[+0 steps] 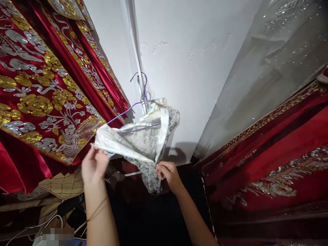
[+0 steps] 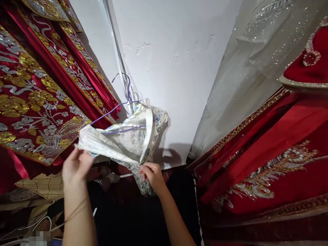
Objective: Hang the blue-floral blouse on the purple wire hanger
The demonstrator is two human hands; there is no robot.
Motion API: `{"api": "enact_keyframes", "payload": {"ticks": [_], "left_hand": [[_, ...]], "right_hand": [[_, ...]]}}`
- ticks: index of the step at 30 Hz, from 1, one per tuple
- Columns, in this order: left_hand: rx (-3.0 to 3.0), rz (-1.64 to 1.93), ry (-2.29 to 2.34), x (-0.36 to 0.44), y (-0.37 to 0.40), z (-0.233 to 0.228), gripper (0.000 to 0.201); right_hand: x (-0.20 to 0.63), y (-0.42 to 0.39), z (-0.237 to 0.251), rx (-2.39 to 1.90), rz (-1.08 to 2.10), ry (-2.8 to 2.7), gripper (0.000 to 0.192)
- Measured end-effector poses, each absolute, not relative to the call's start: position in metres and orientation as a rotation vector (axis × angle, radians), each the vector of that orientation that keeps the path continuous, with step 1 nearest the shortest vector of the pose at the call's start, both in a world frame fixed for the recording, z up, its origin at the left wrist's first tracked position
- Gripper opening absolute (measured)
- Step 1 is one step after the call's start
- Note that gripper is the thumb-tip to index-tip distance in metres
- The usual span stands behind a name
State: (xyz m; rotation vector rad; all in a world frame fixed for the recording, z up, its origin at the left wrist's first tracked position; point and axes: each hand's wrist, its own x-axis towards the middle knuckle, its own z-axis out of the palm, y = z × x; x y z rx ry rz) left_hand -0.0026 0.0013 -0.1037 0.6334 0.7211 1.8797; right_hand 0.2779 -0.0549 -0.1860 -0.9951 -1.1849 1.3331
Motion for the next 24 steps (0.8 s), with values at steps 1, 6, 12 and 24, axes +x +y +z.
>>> {"api": "enact_keyframes", "payload": {"ticks": [1,6,12,24], "left_hand": [[0.533,1.794,0.725,0.005,-0.004,-0.12,0.013],[0.431,1.637,0.901,0.058,-0.021,-0.178,0.023],[0.575,1.741,1.077,0.075,-0.033,-0.174,0.037],[1.771,1.273,0.878,0.126,-0.092,-0.099,0.017]], "right_hand": [[0.28,-0.06,-0.185,-0.991,1.363,-1.211,0.031],[0.296,-0.066,-0.173,-0.943,1.345,-1.265,0.032],[0.318,-0.065,-0.182,-1.082,1.443,-1.423,0.037],[0.27,-0.055,-0.142,-0.809,1.957,-0.963,0.075]]}}
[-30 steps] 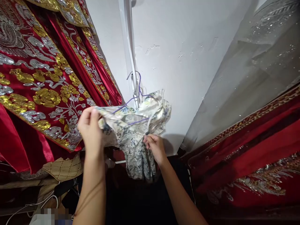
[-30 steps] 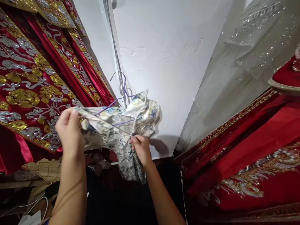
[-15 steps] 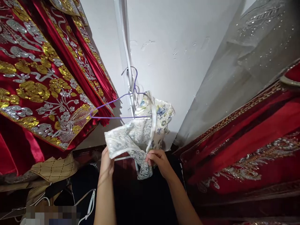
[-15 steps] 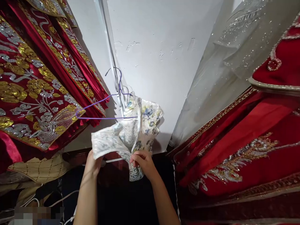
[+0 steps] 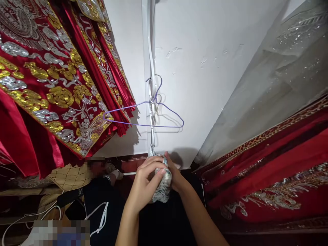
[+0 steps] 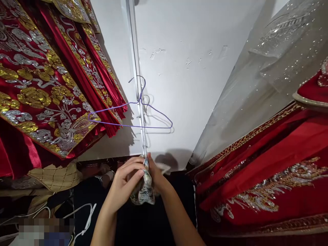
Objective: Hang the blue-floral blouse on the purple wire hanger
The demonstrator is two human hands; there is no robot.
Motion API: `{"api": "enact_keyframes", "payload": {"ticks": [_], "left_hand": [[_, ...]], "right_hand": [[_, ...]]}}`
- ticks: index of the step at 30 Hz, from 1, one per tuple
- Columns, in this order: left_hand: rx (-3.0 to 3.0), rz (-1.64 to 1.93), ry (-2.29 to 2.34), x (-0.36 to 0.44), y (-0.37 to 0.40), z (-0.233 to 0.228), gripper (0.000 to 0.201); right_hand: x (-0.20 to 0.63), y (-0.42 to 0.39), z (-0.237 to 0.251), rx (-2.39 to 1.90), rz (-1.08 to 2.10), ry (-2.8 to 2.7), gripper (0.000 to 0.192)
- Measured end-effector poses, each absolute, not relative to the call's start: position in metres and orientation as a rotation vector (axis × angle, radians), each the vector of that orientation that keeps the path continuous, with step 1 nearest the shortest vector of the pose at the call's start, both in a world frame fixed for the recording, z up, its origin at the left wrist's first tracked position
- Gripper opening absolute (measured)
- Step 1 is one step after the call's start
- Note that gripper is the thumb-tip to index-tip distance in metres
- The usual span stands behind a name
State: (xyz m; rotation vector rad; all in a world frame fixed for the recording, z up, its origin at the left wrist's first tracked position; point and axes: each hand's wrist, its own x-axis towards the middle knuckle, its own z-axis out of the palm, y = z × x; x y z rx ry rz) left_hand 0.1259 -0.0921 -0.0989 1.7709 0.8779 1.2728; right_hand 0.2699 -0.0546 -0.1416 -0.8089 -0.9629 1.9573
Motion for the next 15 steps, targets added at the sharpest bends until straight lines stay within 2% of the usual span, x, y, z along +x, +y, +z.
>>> {"api": "enact_keyframes", "payload": {"ticks": [2,5,8,11,13,15], "left_hand": [[1.832,1.315,1.007,0.121,-0.089,-0.099,0.018],[1.783,1.364,1.186,0.103,-0.081,-0.108,0.023],[1.709,1.125,1.176,0.082,-0.079,-0.119,0.037],[1.779,0.822,1.223,0.062,-0.085,-0.127,0.044],[1.823,0.71,1.346,0.051,-0.09,-0.128,0.046],[1.866,0.672,1.449,0.041,-0.092,-0.126,0.047]], "right_hand": [[0.264,-0.059,-0.129,-0.729,2.073,-1.013,0.076],[0.263,-0.056,-0.119,-0.725,2.006,-1.404,0.051],[0.271,-0.036,-0.105,-0.746,1.548,-1.876,0.019],[0.28,0.003,-0.085,-0.722,1.09,-1.883,0.005],[0.282,0.033,-0.079,-0.781,0.908,-1.639,0.019],[0.278,0.061,-0.083,-0.873,0.893,-1.399,0.03]]}}
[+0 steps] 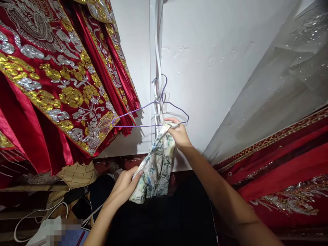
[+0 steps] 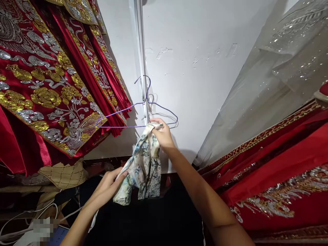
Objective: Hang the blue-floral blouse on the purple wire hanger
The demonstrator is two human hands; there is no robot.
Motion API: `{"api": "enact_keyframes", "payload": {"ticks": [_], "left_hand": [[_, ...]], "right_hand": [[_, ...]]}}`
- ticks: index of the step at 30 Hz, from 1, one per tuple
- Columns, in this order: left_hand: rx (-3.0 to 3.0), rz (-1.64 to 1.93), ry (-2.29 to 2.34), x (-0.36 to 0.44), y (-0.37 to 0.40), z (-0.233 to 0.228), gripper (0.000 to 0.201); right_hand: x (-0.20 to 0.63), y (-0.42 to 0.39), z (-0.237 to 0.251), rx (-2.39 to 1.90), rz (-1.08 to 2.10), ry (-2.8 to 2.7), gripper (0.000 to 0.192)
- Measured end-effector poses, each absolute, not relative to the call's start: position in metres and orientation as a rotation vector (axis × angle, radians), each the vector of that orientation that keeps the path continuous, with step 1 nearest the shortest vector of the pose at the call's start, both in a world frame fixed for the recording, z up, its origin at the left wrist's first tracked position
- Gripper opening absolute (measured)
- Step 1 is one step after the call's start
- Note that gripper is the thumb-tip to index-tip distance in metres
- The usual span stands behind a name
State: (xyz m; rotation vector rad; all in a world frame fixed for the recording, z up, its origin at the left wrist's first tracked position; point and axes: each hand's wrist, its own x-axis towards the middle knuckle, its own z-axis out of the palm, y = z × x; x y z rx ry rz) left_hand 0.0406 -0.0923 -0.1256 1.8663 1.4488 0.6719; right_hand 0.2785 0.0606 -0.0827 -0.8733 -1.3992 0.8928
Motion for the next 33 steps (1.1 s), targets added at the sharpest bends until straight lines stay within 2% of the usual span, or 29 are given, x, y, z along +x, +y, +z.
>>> {"api": "enact_keyframes", "payload": {"ticks": [4,7,10,14,18,27,29,31,33], "left_hand": [[2.006,0.508,1.594,0.02,-0.088,-0.115,0.044],[2.162,0.308,1.685,0.004,-0.078,-0.107,0.035],[2.342,0.252,1.628,-0.006,-0.062,-0.101,0.026],[2.499,0.442,1.576,-0.009,-0.03,-0.085,0.036],[2.566,0.713,1.631,-0.005,0.003,-0.057,0.028],[2.585,1.228,1.16,0.049,0.03,-0.007,0.025],[2.57,1.306,1.131,0.056,0.034,-0.001,0.039],[2.486,1.384,1.143,0.056,0.041,0.002,0.052],[2.403,1.424,1.187,0.052,0.049,0.002,0.055]], "right_hand": [[0.275,0.088,-0.107,-1.04,0.941,-1.422,0.023],[0.291,0.084,-0.114,-1.066,0.873,-1.447,0.018],[0.323,0.068,-0.109,-1.1,0.742,-1.497,0.02],[0.362,0.042,-0.089,-1.212,0.433,-1.648,0.025],[0.382,0.027,-0.069,-1.257,0.312,-1.648,0.024],[0.36,0.01,-0.079,-1.132,0.685,-1.701,0.016],[0.36,0.005,-0.079,-1.052,0.68,-1.768,0.026],[0.365,0.0,-0.077,-1.073,0.593,-1.696,0.049],[0.374,-0.004,-0.075,-1.149,0.479,-1.543,0.069]]}}
